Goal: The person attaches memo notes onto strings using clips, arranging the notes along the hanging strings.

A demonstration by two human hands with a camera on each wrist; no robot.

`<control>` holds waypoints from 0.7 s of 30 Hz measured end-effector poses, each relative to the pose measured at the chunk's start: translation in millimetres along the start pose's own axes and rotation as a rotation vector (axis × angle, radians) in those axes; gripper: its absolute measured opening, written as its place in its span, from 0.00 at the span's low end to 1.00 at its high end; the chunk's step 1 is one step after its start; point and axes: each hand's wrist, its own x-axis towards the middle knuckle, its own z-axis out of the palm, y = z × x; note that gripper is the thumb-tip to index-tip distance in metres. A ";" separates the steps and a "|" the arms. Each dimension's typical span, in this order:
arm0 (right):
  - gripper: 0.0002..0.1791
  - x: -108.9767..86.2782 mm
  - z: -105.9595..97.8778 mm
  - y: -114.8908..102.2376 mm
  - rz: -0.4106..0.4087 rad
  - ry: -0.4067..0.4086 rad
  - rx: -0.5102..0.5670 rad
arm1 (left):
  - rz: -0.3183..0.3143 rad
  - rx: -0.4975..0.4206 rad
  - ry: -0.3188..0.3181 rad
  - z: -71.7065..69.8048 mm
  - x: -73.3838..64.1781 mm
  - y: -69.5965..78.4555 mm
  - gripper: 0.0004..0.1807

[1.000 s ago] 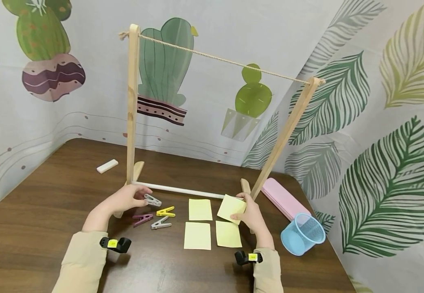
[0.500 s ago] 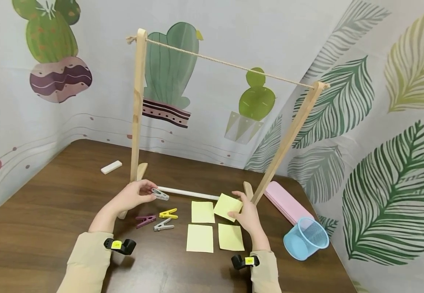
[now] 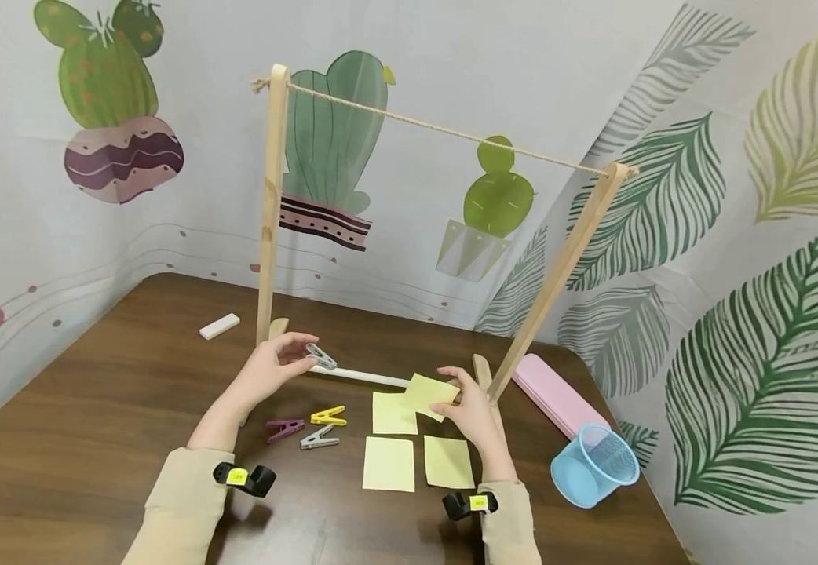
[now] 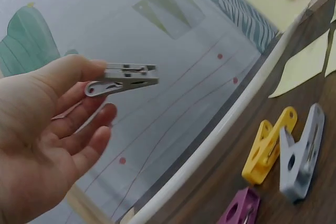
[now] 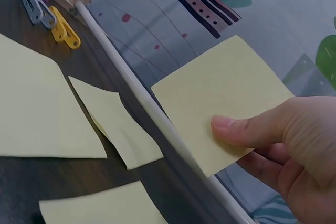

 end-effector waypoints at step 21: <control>0.14 42.2 21.6 -53.4 0.027 -0.131 0.289 | 0.042 -0.196 0.148 -11.2 18.1 36.2 0.27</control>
